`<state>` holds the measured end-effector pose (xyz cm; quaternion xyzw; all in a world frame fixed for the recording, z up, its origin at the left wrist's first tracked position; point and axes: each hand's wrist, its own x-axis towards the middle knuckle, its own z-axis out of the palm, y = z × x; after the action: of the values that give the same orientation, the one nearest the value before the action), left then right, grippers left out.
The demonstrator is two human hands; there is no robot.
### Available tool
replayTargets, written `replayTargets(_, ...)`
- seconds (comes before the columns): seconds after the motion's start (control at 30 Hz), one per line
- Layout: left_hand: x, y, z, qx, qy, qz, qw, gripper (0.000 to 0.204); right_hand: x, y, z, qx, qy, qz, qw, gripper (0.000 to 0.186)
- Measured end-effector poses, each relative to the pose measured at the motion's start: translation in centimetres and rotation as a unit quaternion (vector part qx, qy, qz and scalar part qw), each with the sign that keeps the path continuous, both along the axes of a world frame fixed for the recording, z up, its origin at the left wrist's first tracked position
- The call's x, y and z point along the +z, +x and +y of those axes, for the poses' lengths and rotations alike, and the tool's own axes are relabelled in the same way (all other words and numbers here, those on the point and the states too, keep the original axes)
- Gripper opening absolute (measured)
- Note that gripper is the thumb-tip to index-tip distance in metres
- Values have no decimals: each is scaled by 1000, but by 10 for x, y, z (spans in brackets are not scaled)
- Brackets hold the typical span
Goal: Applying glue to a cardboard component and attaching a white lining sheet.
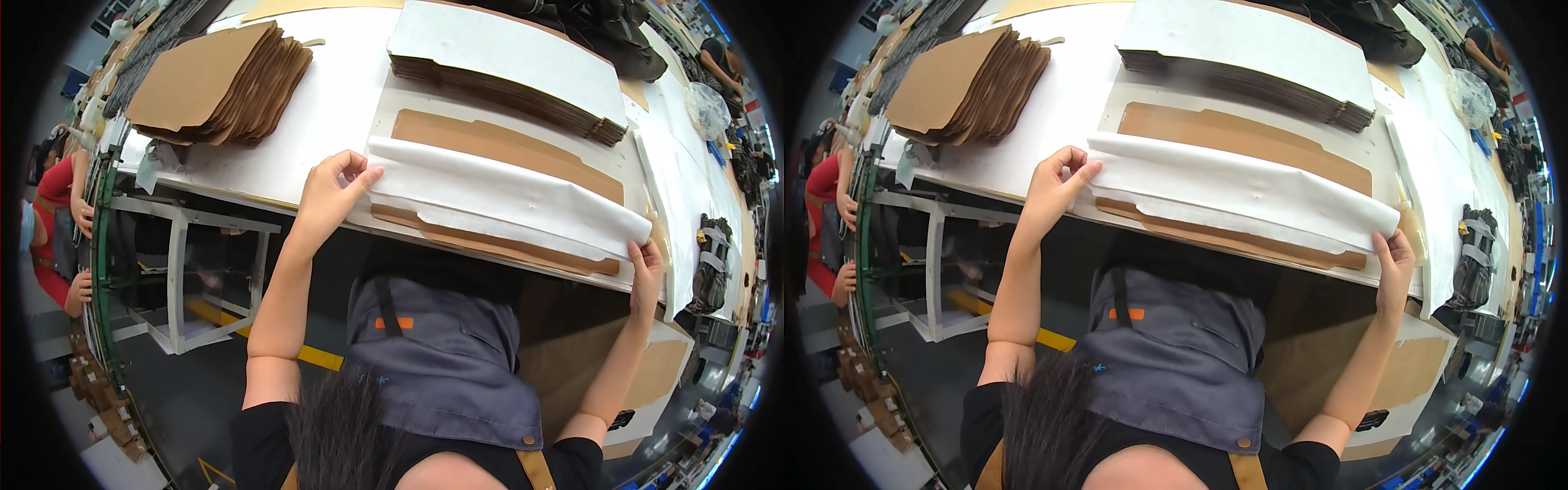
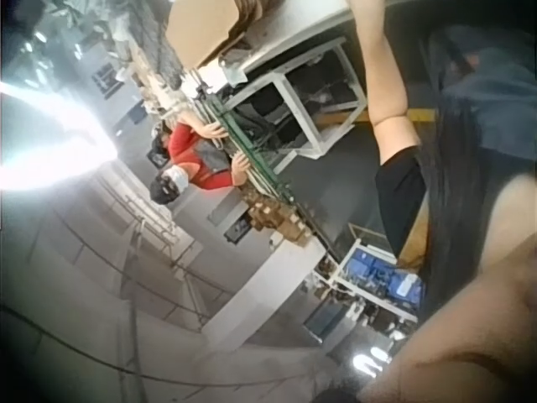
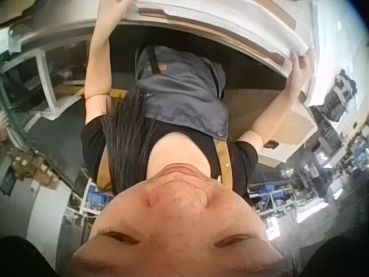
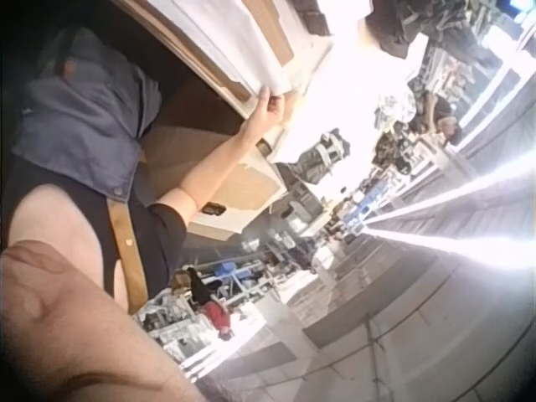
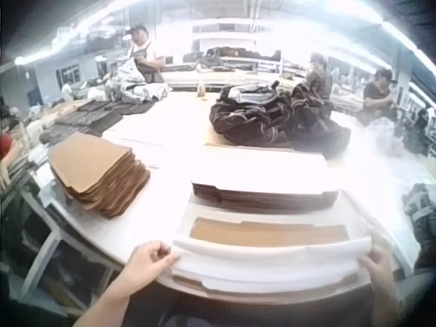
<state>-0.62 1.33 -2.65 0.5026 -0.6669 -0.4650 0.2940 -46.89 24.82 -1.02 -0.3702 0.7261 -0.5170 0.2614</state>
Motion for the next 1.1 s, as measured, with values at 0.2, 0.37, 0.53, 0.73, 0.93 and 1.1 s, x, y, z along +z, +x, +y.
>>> replayTargets(0.2, -5, 1, 9, -18, -55, -79, 995, 29, -3, 0, 14, 13, 19, -25, 999, 18)
replayTargets(0.37, -7, -2, 13, -32, -120, -139, 982, 25, -7, -1, 19, 9, 21, -26, 999, 16)
replayTargets(0.53, -6, -4, 13, -31, -127, -163, 978, 23, -12, 0, 22, 0, 16, -31, 999, 17)
replayTargets(0.73, -8, -3, 10, -35, -130, -166, 977, 21, -16, -2, 23, -11, 1, -41, 999, 16)
replayTargets(0.93, -8, -1, 8, -45, -159, -164, 973, 22, -18, -2, 23, -10, -1, -45, 999, 15)
replayTargets(1.1, -7, 0, 8, -48, -126, -171, 976, 20, -19, -1, 23, -13, -1, -49, 999, 14)
